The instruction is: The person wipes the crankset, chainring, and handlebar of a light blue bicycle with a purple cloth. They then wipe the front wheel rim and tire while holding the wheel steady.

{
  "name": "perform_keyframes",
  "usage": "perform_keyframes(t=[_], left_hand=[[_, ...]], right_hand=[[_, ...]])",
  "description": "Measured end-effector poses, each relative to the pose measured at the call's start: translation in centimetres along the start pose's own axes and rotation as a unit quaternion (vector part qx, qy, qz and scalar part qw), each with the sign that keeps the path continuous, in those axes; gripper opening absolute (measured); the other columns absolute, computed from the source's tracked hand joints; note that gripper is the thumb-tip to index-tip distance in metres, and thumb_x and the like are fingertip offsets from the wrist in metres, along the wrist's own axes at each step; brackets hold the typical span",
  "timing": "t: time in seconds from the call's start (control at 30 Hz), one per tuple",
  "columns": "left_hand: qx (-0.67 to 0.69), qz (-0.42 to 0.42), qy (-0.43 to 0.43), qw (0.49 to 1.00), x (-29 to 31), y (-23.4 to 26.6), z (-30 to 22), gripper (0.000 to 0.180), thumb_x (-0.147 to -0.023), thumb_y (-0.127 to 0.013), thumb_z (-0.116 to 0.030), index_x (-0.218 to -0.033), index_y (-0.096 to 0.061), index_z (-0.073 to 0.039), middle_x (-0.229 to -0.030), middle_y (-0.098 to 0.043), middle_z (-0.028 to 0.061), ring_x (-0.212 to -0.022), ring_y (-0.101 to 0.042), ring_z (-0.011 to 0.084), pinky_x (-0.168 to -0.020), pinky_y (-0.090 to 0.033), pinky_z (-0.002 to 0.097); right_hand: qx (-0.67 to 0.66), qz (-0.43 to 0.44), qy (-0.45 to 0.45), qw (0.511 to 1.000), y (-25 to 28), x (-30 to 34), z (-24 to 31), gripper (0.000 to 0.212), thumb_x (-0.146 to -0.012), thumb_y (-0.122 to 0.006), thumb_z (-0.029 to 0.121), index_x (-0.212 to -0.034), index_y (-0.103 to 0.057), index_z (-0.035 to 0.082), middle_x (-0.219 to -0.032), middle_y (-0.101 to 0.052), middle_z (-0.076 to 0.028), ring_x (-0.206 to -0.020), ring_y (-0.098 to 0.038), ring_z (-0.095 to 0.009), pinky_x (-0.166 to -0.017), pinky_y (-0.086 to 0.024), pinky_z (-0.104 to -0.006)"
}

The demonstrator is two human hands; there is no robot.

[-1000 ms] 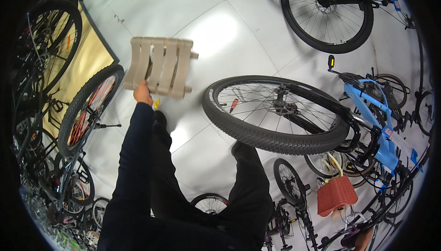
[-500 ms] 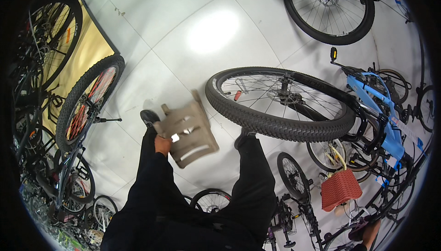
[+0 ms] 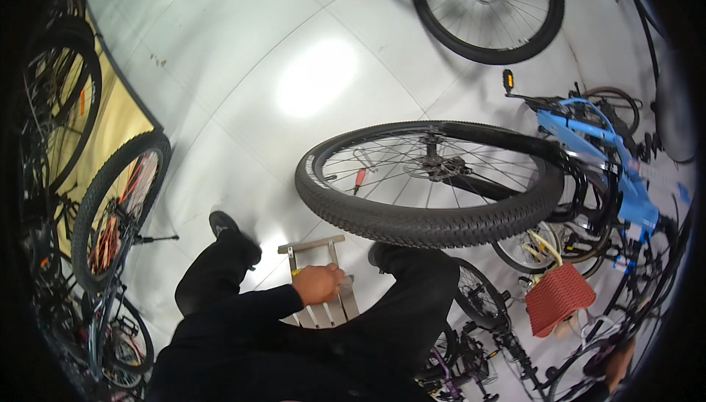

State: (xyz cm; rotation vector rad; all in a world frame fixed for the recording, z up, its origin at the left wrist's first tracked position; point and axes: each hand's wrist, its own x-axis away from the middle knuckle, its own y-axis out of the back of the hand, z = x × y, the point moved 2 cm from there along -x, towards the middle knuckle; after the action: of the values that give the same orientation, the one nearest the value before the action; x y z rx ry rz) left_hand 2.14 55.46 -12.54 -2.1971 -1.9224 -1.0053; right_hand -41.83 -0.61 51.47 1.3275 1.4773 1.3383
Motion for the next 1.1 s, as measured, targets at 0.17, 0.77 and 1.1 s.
perform_keyframes(t=[0.17, 0.77, 1.1], left_hand=[[-0.058, -0.511, -0.135, 0.847, 0.9, 15.1, -4.1, 0.055, -0.076, -0.088, -0.028, -0.12, -0.065, -0.004, -0.109, -0.069, 0.0138, -0.091, -0.07, 0.0313, -0.068, -0.056, 0.0406], [-0.168, -0.503, 0.089, 0.843, 2.5, 20.8, -5.5, 0.063, -0.078, -0.087, -0.035, -0.13, -0.064, -0.007, -0.115, -0.074, 0.0148, -0.108, -0.071, 0.0348, -0.092, -0.055, 0.0447], [-0.174, -0.583, 0.077, 0.79, 4.4, 22.7, -7.5, 0.067, -0.084, -0.079, -0.048, -0.138, -0.065, -0.011, -0.12, -0.073, 0.0169, -0.112, -0.069, 0.0358, -0.095, -0.054, 0.0447]], right_hand=[[0.006, -0.169, 0.072, 0.983, -1.9, 0.5, -6.5, 0.061, -0.102, -0.045, 0.024, -0.156, -0.042, -0.004, -0.16, -0.045, -0.023, -0.149, -0.04, -0.034, -0.124, -0.027, -0.0416], [0.016, -0.48, 0.186, 0.857, -6.1, 5.1, 18.1, 0.036, -0.088, -0.054, 0.009, -0.119, -0.071, 0.0, -0.107, -0.072, -0.028, -0.1, -0.069, -0.045, -0.087, -0.053, -0.0475], [-0.215, -0.574, 0.162, 0.773, -7.9, 21.4, 22.3, 0.031, -0.096, -0.069, 0.015, -0.124, -0.071, 0.002, -0.112, -0.076, -0.017, -0.099, -0.074, -0.029, -0.093, -0.054, -0.0342]])
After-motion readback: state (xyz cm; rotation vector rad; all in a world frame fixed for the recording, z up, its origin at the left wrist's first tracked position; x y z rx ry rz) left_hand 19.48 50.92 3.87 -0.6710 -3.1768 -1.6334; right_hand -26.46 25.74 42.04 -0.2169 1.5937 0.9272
